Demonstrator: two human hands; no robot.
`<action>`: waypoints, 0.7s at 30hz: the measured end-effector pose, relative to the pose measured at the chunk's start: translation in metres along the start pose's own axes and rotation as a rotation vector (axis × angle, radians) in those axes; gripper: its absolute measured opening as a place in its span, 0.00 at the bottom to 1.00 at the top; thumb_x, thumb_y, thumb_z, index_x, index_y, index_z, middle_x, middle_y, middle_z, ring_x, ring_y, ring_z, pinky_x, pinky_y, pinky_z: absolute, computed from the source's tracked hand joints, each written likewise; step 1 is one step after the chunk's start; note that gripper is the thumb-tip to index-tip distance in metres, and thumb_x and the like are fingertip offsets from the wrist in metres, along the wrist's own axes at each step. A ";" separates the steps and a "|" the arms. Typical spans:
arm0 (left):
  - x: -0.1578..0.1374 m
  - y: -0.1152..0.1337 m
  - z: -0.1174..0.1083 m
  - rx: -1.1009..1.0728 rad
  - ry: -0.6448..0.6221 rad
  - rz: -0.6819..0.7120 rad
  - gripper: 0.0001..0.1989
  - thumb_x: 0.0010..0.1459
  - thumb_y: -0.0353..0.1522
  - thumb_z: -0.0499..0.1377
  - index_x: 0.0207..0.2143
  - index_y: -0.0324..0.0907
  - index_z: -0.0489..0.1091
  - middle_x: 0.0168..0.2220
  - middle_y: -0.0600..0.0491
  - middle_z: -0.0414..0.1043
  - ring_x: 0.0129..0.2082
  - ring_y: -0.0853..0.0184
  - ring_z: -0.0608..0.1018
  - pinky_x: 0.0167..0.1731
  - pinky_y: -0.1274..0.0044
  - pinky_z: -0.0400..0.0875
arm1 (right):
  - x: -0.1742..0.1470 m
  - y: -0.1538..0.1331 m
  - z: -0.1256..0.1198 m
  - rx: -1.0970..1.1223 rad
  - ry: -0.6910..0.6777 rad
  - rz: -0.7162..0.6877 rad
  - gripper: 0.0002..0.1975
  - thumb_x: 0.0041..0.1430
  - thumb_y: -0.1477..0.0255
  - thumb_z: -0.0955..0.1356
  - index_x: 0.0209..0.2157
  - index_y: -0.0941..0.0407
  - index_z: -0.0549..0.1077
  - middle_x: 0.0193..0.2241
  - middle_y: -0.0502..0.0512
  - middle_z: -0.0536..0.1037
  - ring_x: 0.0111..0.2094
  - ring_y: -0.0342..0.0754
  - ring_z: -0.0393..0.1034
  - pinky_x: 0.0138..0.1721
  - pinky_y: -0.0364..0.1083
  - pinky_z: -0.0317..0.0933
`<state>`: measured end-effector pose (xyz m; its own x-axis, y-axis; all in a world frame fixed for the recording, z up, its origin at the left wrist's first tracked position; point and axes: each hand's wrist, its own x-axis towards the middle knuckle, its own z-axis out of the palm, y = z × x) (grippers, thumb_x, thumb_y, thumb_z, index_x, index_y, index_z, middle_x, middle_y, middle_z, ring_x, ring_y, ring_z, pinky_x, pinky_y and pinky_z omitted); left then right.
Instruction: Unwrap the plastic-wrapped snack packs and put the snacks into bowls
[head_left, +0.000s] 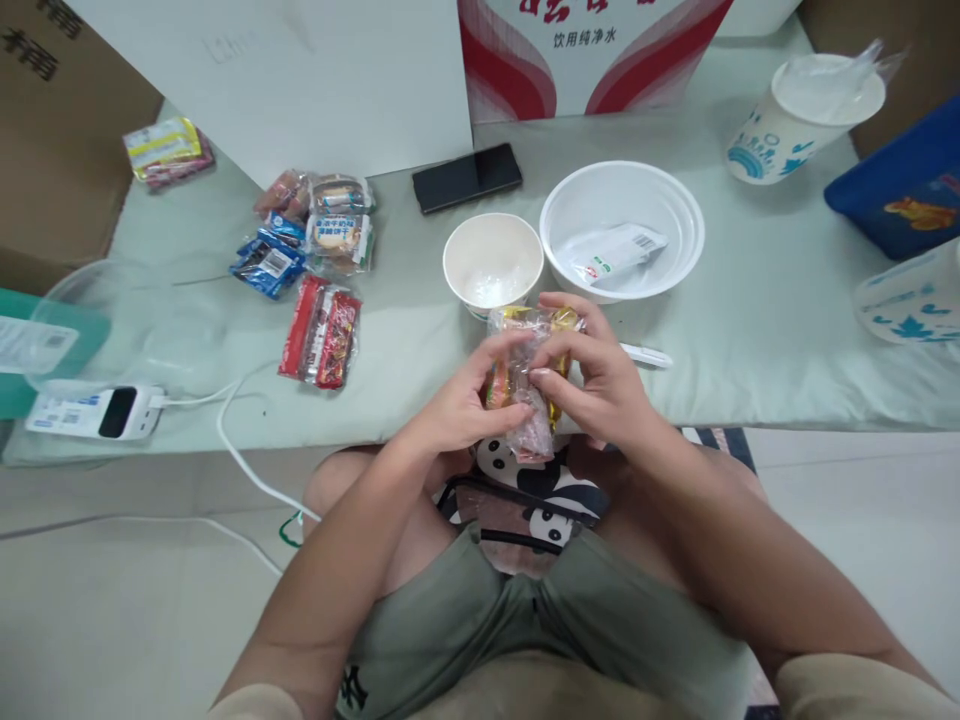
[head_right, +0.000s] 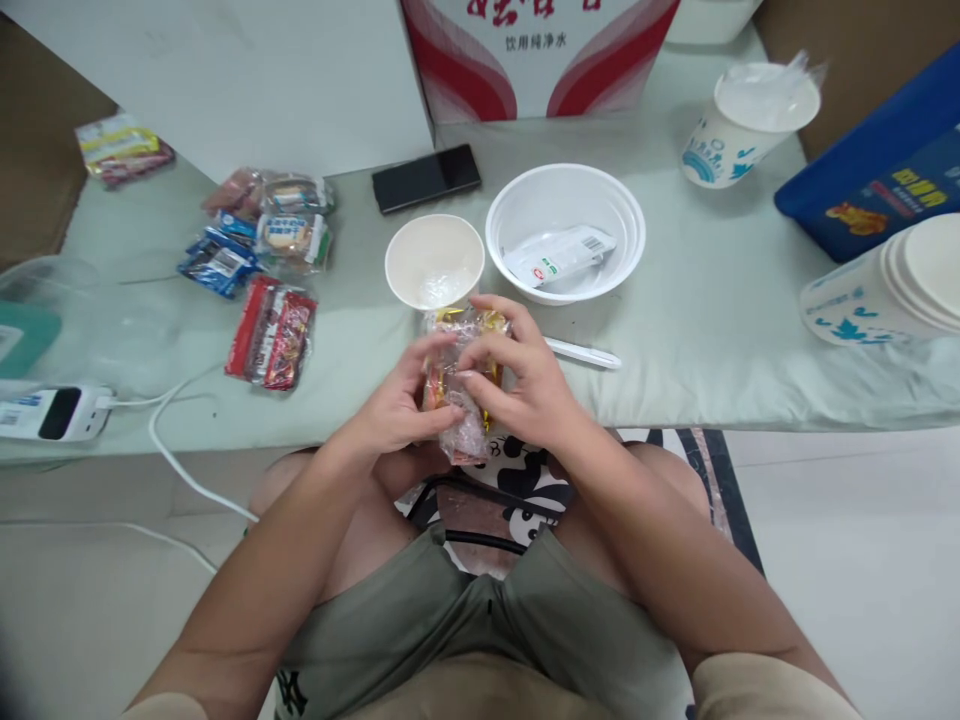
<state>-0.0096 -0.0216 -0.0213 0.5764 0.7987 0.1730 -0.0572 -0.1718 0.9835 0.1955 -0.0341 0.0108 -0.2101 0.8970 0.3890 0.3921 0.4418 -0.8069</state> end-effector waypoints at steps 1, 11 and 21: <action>0.000 0.001 -0.002 0.045 0.018 0.029 0.29 0.59 0.40 0.68 0.61 0.58 0.64 0.56 0.50 0.73 0.49 0.61 0.80 0.47 0.69 0.79 | 0.000 -0.001 -0.002 -0.021 0.010 -0.024 0.04 0.63 0.68 0.69 0.36 0.52 0.77 0.62 0.59 0.68 0.66 0.60 0.63 0.61 0.61 0.64; -0.006 -0.008 -0.019 0.103 0.477 0.124 0.20 0.58 0.46 0.68 0.46 0.51 0.65 0.37 0.57 0.66 0.30 0.72 0.70 0.31 0.80 0.68 | -0.016 0.038 -0.045 -0.764 -0.042 0.268 0.17 0.61 0.67 0.67 0.49 0.58 0.77 0.46 0.67 0.79 0.46 0.64 0.74 0.45 0.59 0.67; -0.002 0.005 -0.012 0.534 0.671 0.361 0.14 0.59 0.36 0.66 0.46 0.48 0.68 0.41 0.55 0.70 0.40 0.67 0.77 0.43 0.74 0.73 | -0.021 0.013 -0.048 -0.254 -0.170 0.489 0.11 0.63 0.60 0.67 0.40 0.53 0.71 0.24 0.51 0.77 0.24 0.48 0.70 0.27 0.47 0.62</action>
<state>-0.0204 -0.0172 -0.0156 -0.0045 0.7830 0.6220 0.3379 -0.5842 0.7379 0.2482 -0.0464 0.0140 -0.0833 0.9918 -0.0965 0.6786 -0.0145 -0.7344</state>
